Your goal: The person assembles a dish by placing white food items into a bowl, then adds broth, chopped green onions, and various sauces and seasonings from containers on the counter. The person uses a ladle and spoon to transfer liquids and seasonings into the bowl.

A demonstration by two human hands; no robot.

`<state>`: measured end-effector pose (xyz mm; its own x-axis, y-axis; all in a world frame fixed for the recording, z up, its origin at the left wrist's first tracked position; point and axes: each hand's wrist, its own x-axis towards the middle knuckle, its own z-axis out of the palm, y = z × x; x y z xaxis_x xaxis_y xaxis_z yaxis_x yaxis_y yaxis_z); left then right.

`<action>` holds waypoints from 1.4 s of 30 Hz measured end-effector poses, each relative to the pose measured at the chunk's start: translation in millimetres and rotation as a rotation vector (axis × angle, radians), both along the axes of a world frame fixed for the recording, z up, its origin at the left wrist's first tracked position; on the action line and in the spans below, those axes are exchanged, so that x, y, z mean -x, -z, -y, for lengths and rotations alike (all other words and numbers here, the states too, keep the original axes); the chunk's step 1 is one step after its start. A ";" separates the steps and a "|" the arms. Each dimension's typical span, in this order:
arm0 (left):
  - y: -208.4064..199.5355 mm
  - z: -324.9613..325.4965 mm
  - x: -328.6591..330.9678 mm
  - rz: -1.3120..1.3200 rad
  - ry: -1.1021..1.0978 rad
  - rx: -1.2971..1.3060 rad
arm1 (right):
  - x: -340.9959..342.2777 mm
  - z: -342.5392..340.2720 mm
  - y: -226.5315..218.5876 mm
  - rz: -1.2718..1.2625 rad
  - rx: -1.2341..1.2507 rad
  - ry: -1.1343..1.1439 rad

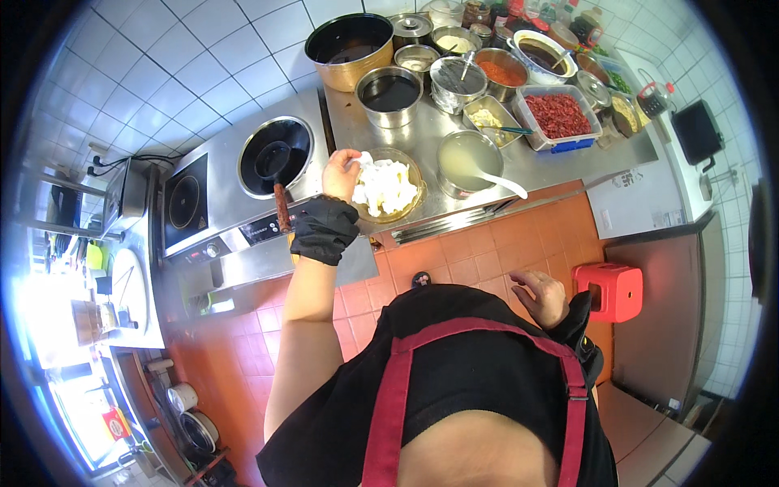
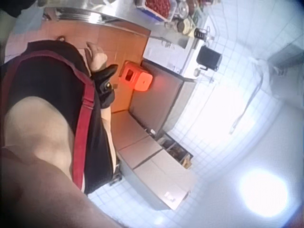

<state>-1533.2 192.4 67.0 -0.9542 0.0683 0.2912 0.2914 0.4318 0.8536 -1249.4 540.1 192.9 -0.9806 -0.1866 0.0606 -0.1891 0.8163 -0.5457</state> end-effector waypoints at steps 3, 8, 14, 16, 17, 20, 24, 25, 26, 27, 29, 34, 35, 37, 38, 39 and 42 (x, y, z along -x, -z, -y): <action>17.9 -7.3 -9.5 0.110 0.019 0.083 | 21.3 -12.2 2.2 0.009 0.009 -0.019; 2.0 -17.3 -38.2 0.246 0.015 0.054 | 60.5 -47.0 -9.6 -0.069 0.143 -0.001; -17.9 -30.1 -59.0 0.134 -0.326 -0.204 | 119.9 -97.6 -6.3 -0.101 0.253 0.036; -32.2 -44.1 -73.9 0.108 -0.442 -0.282 | 142.8 -107.9 6.9 -0.081 0.215 -0.028; -33.1 -52.2 -81.2 0.098 -0.507 -0.340 | 153.5 -110.4 15.1 -0.070 0.196 -0.060; -33.2 -85.5 -111.9 0.079 -0.532 -0.460 | 181.4 -107.6 28.9 0.081 0.101 -0.353; -30.5 -151.0 -154.8 0.257 -0.538 -0.530 | 206.2 -86.2 29.2 0.004 -0.024 -0.681; -29.2 -164.6 -161.7 0.282 -0.493 -0.510 | 209.0 -81.3 35.1 -0.057 -0.051 -0.687; -22.6 -176.4 -166.6 0.304 -0.462 -0.512 | 215.2 -79.7 46.7 -0.105 -0.004 -0.689; -18.5 -185.4 -170.6 0.324 -0.436 -0.512 | 221.6 -72.8 48.6 -0.154 0.046 -0.694; -10.9 -201.0 -175.1 0.371 -0.385 -0.519 | 233.9 -68.3 42.7 -0.209 0.145 -0.643; -27.4 -215.8 -165.5 0.447 -0.353 -0.490 | 262.5 -67.0 24.5 -0.196 0.172 -0.681; -26.6 -213.2 -163.2 0.467 -0.360 -0.502 | 265.4 -66.9 20.7 -0.154 0.168 -0.696; -20.1 -209.8 -156.4 0.501 -0.368 -0.535 | 266.8 -68.1 9.1 -0.064 0.142 -0.674; -8.2 -203.6 -155.0 0.532 -0.372 -0.591 | 266.5 -67.4 5.8 -0.019 0.129 -0.661; -7.4 -199.7 -152.1 0.581 -0.432 -0.712 | 266.4 -68.0 4.8 0.038 0.162 -0.640; 5.9 -182.5 -151.0 0.649 -0.577 -1.053 | 263.1 -67.9 3.4 0.212 0.265 -0.564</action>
